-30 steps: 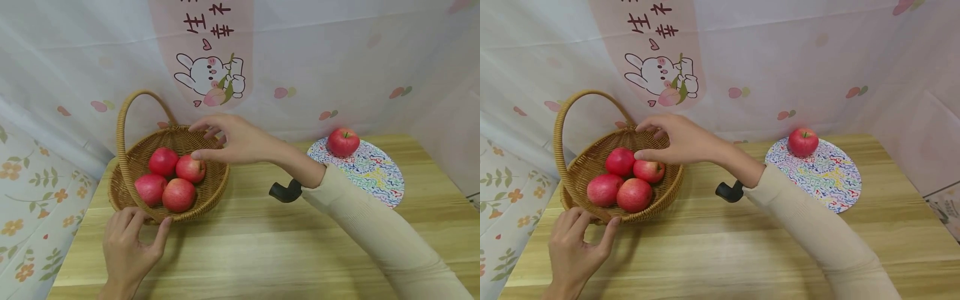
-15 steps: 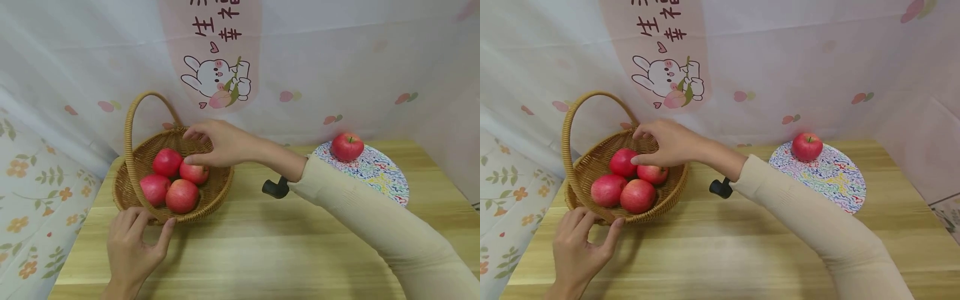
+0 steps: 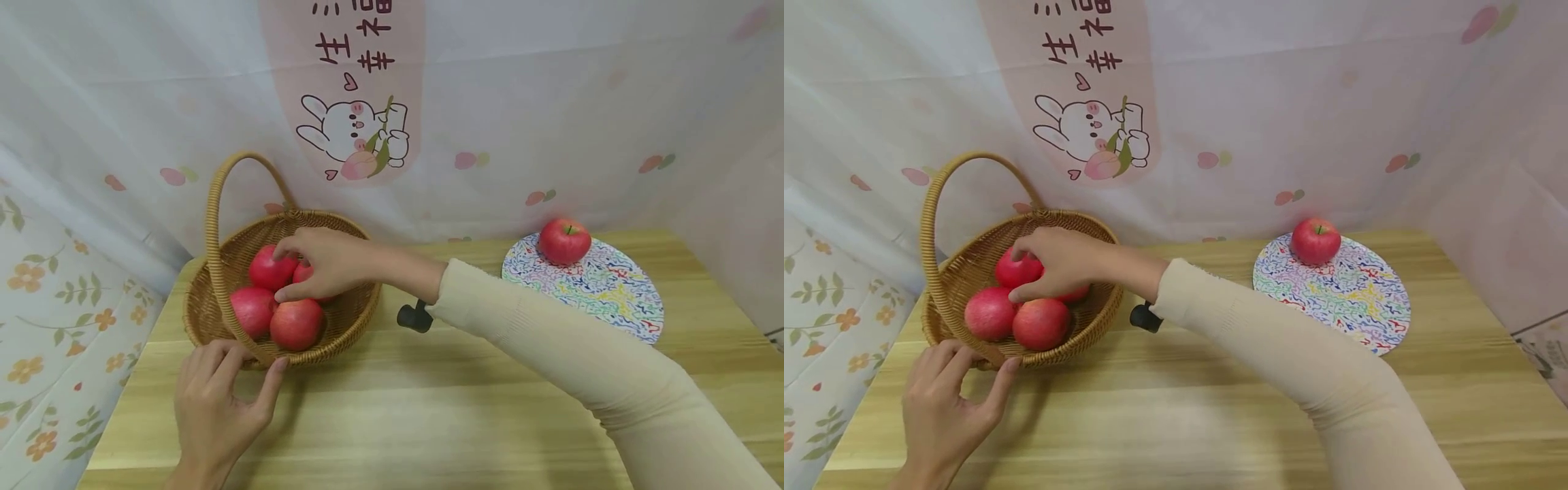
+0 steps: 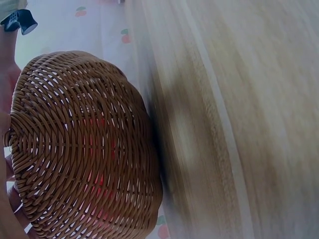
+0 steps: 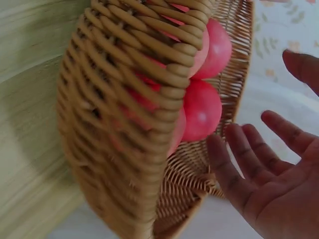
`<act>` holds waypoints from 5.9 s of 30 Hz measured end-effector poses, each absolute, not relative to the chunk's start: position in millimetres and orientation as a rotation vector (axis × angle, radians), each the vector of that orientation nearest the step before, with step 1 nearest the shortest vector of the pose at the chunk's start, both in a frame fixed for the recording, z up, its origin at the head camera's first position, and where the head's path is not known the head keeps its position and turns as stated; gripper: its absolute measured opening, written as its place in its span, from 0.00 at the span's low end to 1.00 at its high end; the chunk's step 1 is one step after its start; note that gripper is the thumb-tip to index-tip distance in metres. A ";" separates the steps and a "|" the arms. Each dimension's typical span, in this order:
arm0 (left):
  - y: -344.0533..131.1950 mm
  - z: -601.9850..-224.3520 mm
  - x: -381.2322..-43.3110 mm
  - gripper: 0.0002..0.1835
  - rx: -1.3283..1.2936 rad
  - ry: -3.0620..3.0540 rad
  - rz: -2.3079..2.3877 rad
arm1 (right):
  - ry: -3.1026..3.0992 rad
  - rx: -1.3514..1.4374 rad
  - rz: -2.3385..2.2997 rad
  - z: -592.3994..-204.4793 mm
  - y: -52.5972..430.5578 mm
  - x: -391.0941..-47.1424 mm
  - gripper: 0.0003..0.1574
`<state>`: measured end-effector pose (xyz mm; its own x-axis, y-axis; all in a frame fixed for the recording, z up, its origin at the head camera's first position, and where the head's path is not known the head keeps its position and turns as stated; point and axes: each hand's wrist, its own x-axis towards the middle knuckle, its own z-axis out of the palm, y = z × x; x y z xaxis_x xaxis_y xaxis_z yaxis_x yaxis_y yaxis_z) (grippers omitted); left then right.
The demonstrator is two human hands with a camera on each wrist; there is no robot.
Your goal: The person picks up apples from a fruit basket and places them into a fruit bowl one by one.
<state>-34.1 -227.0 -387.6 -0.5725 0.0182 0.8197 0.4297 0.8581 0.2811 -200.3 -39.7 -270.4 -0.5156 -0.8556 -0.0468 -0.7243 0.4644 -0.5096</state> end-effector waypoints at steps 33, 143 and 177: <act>-224.0 -387.5 -32.2 0.33 -0.330 -2.124 -0.574 | 2.465 -1.310 0.127 -301.5 -89.1 -175.8 0.33; -228.3 -389.0 -31.0 0.32 -0.335 -2.127 -0.572 | 2.569 -0.653 -1.847 -317.4 68.6 -148.3 0.49; -228.0 -387.7 -31.1 0.35 -0.355 -2.111 -0.573 | 2.701 -0.371 -1.921 -325.8 121.3 -166.5 0.48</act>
<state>-31.1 -228.0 -387.7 -0.5601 0.0377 0.8275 0.4508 0.8519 0.2663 -166.5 121.3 -325.8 -0.9569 -0.0675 0.2825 -0.2890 0.3179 -0.9030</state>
